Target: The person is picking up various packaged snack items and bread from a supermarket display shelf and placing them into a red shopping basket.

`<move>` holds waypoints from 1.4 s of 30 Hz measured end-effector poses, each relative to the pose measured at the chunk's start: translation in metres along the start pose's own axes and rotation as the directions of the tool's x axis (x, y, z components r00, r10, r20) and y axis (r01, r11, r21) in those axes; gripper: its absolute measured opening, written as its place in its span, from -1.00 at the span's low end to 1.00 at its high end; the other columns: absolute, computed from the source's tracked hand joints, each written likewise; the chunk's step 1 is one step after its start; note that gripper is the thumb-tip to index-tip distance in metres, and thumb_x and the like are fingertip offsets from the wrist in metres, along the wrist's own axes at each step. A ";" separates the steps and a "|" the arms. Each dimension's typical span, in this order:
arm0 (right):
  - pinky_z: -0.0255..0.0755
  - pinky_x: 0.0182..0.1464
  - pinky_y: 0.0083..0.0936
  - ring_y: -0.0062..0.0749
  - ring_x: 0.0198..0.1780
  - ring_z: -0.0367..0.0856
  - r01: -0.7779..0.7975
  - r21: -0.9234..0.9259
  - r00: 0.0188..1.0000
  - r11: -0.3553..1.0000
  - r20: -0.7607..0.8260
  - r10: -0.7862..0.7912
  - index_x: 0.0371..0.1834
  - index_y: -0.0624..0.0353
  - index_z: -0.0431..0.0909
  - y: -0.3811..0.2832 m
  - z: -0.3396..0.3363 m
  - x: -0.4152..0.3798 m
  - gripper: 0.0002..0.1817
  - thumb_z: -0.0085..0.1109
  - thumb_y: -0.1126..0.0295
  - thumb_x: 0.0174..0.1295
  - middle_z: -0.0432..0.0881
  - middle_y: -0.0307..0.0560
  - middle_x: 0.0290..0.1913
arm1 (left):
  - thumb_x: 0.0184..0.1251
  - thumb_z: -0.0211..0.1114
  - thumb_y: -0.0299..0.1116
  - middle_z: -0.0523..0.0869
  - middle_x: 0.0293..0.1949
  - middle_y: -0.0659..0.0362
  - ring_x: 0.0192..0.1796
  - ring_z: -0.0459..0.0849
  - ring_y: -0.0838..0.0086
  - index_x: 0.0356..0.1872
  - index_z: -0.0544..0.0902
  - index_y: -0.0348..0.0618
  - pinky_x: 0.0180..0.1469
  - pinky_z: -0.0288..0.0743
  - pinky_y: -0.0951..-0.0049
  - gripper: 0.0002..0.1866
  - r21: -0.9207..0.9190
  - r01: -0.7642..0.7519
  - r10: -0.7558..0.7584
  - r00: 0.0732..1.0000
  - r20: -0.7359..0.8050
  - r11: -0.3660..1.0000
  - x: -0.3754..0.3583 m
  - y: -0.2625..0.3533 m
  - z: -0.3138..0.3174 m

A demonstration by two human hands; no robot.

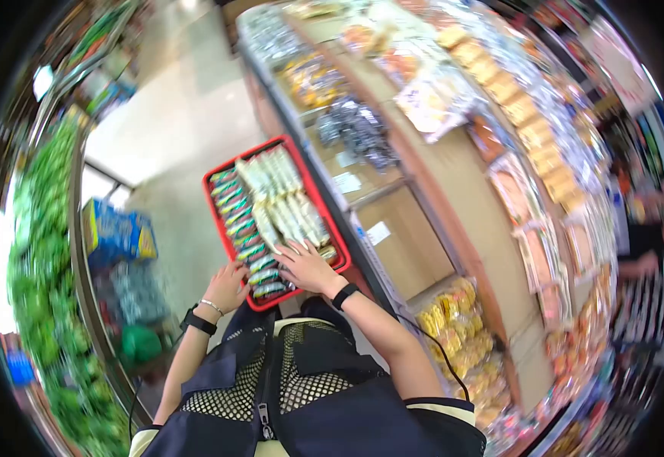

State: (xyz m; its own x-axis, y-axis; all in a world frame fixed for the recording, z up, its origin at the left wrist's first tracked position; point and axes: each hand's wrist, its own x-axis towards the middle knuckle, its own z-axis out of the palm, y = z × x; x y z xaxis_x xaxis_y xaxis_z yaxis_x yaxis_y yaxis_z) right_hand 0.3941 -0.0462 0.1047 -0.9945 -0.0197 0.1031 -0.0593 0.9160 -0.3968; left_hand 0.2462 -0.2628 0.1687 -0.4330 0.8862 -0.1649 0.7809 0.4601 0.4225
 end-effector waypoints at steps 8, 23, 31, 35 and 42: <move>0.45 0.03 -0.14 0.04 -0.02 0.56 -0.722 0.251 0.208 0.645 -0.810 0.549 0.00 0.17 0.53 0.024 -0.140 -0.105 -0.75 0.12 0.38 0.27 0.61 0.09 -0.09 | 0.30 0.22 -0.23 0.67 -0.16 -0.09 -0.07 0.64 0.02 -0.21 0.63 -0.18 -0.03 0.53 0.14 -0.77 -0.167 -0.165 0.194 0.965 0.175 0.972 0.123 -0.114 0.035; 0.46 0.07 -0.17 -0.17 0.09 0.59 -0.354 0.554 -0.402 -0.753 0.637 0.658 0.12 0.11 0.58 -0.317 0.334 -0.242 -0.60 -0.03 0.21 0.31 0.66 0.03 0.03 | 0.29 0.17 -0.31 0.73 -0.29 -0.05 -0.27 0.75 0.26 -0.02 0.53 -0.33 -0.13 0.61 0.27 -0.66 -0.161 0.376 -0.185 0.731 0.657 0.913 0.058 -0.296 0.081; 0.54 -0.20 -0.34 -0.37 -0.26 0.68 0.112 0.879 -0.547 -0.463 0.444 0.710 0.07 0.12 0.58 -0.268 0.267 -0.173 -0.66 -0.04 0.28 0.33 0.70 -0.13 -0.19 | 0.25 0.16 -0.32 0.70 -0.19 -0.12 -0.27 0.73 0.22 0.19 0.42 -0.30 -0.11 0.63 0.22 -0.51 -0.397 0.181 -0.065 0.956 0.287 0.900 0.164 -0.282 0.115; 0.54 -0.21 -0.46 -0.38 -0.26 0.68 -0.075 0.887 -0.459 -0.455 0.375 0.805 0.09 0.15 0.58 -0.229 0.278 -0.162 -0.65 -0.03 0.27 0.35 0.72 -0.14 -0.19 | 0.20 0.24 -0.27 0.75 -0.27 -0.05 -0.16 0.73 0.08 0.07 0.55 -0.20 -0.05 0.56 0.18 -0.59 -0.425 0.004 0.042 0.994 0.100 0.905 0.231 -0.248 0.091; 0.52 -0.06 -0.32 -0.22 -0.09 0.68 -0.516 0.825 -0.532 -0.230 -0.098 0.841 0.02 0.21 0.61 -0.180 0.266 -0.070 -0.66 0.01 0.26 0.33 0.71 0.01 -0.14 | 0.31 0.17 -0.30 0.76 -0.45 0.08 -0.35 0.76 0.41 -0.27 0.72 -0.18 -0.20 0.59 0.40 -0.79 -0.519 -0.081 0.241 0.938 0.248 0.851 0.267 -0.250 0.004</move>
State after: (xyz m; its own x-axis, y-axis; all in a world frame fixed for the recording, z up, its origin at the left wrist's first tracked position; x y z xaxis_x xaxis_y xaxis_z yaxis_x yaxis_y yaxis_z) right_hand 0.4511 -0.3159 -0.0740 0.4873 0.8204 -0.2991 0.4556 -0.5310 -0.7144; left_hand -0.0628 -0.1413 0.0159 -0.1064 0.9557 -0.2744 0.4664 0.2916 0.8351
